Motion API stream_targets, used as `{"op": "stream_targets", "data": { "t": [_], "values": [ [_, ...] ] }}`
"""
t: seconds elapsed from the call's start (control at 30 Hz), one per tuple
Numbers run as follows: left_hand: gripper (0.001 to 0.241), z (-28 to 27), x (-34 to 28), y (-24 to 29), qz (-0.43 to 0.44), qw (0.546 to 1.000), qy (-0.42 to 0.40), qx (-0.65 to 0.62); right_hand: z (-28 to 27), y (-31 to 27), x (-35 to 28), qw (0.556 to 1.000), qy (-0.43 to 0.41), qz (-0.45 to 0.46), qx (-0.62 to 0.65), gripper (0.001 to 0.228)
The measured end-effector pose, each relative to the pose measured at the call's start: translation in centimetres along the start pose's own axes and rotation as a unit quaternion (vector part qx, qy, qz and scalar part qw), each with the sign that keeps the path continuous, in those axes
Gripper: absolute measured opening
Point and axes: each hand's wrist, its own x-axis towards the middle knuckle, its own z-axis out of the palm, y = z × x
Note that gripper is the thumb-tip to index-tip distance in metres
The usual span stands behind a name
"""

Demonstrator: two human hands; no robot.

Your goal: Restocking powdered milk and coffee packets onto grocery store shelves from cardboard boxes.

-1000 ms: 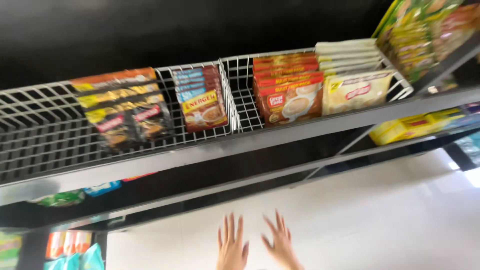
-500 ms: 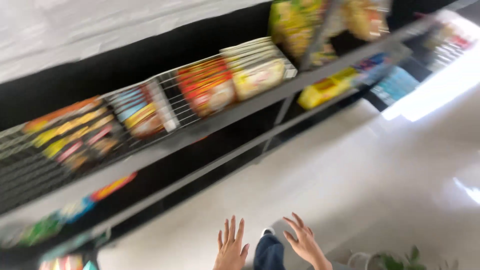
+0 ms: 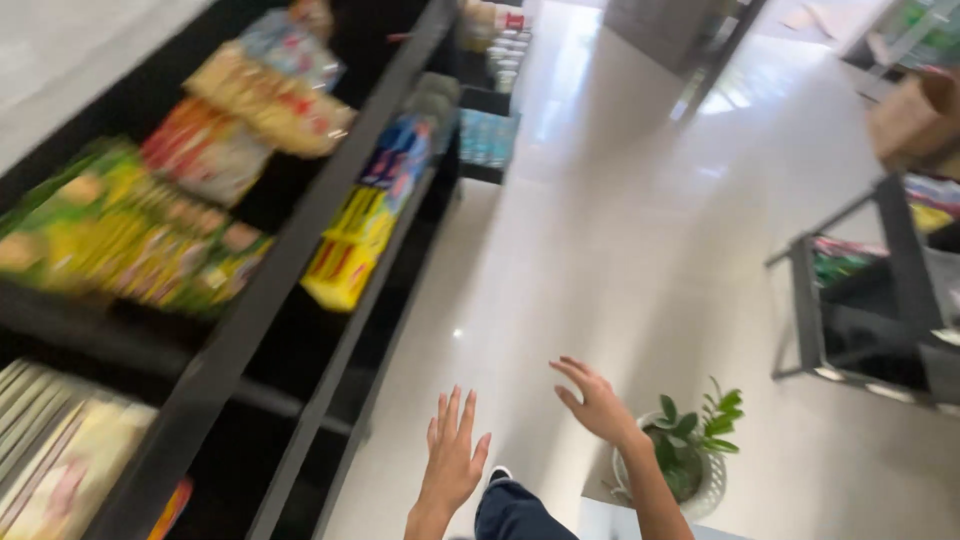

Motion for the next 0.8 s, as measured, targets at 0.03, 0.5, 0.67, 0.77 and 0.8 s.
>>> {"op": "stream_targets", "data": {
  "t": [0.03,0.5,0.67,0.77,0.8],
  "values": [
    [0.075,0.6,2.2,1.0,0.018,1.0,-0.017,-0.002,-1.6,0.8,0.3,1.0,0.015,0.019,0.0,0.044],
    [0.078,10.5,33.5,7.2,0.261,0.944,-0.202,-0.007,-11.3,17.3,8.5,0.958,0.053,0.277,0.061,0.045],
    [0.078,10.8,47.9,11.0,0.314,0.926,-0.21,0.004,-17.1,20.5,16.3,0.94,0.05,0.334,0.039,0.045],
    [0.077,12.3,55.9,15.6,0.331,0.92,-0.208,-0.008,-22.8,21.2,20.3,0.93,0.067,0.36,0.047,0.045],
    [0.076,12.9,58.4,17.1,0.335,0.92,-0.204,-0.015,-24.4,21.6,21.4,0.924,0.076,0.369,0.062,0.046]
  ]
}}
